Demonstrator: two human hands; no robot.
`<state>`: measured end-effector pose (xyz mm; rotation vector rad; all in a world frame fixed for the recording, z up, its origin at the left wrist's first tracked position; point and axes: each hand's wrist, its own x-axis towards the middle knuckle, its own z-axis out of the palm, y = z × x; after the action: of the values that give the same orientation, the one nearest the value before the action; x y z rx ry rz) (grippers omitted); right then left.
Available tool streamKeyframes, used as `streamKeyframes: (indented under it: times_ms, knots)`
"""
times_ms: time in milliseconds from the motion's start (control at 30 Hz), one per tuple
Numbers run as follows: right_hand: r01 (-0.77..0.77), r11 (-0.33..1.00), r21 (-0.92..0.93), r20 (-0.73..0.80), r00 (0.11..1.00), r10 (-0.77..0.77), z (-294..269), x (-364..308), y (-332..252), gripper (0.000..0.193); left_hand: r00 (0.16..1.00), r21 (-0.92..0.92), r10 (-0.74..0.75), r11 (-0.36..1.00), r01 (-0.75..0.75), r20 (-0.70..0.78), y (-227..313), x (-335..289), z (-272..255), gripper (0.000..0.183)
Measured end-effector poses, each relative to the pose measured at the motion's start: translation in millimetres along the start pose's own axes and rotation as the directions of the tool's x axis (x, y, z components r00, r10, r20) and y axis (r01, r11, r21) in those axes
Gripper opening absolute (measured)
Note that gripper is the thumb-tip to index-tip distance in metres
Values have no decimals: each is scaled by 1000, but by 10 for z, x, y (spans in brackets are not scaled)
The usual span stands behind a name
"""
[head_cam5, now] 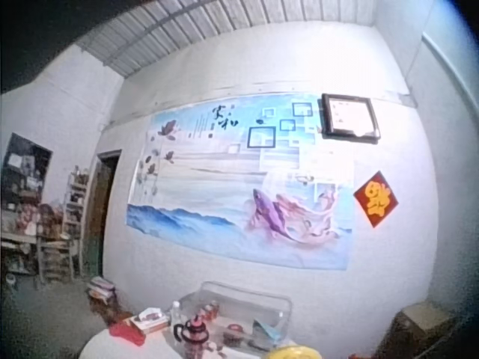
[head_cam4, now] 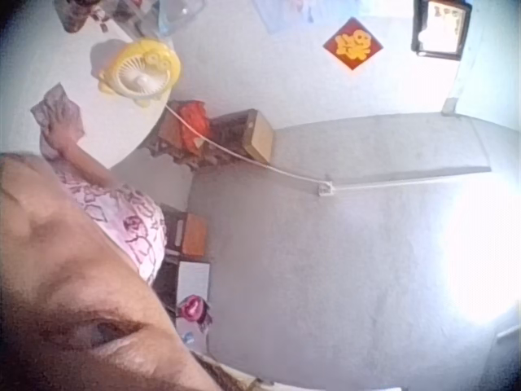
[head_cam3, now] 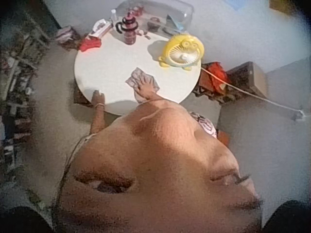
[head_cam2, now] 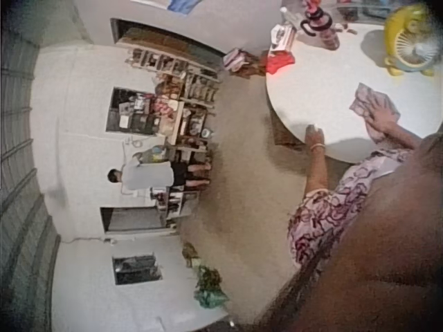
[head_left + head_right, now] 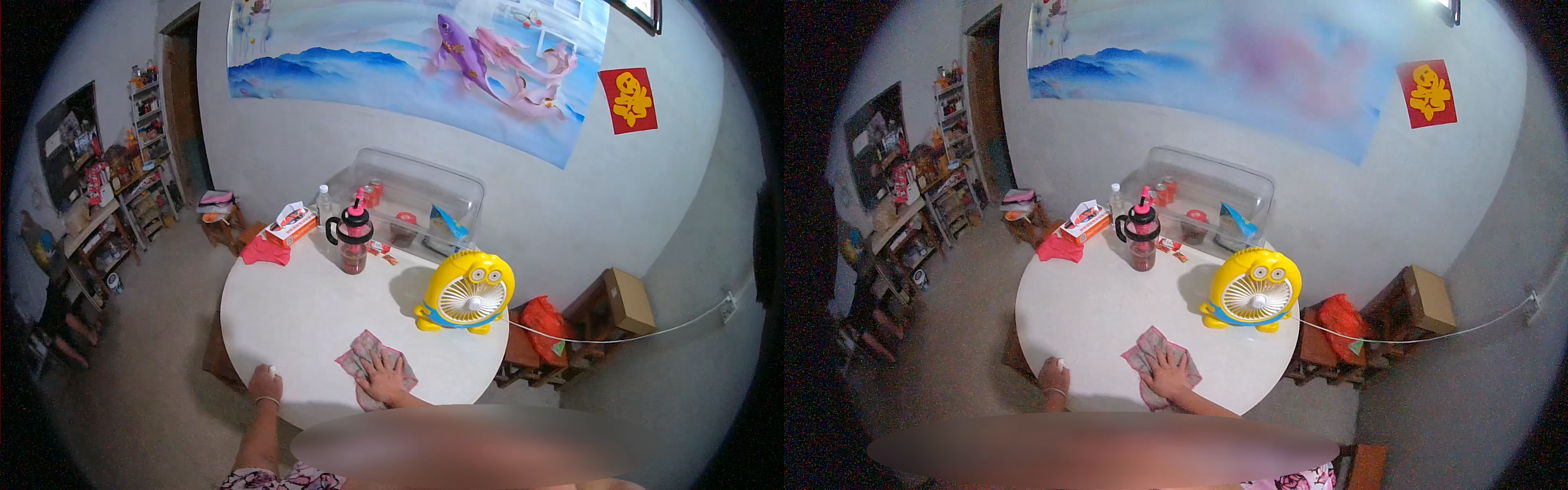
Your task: Wiping a round white table surface with a cloth.
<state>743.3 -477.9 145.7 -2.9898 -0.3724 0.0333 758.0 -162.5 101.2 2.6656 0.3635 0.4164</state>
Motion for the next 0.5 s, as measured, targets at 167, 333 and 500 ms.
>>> streamKeyframes:
  times_ms: [167,333,500]
  knots:
    - [56,998,-5,38,998,-56,0,203,-159,64,1000,-14,10,1000,-10,16,69,16,-15,22]
    - [158,987,-36,77,985,-155,21,-11,-118,63,994,-7,-27,1000,28,109,64,-91,-15,22]
    - [245,969,9,-77,967,-244,34,-273,3,59,1000,0,5,1000,-5,21,140,-44,-96,21]
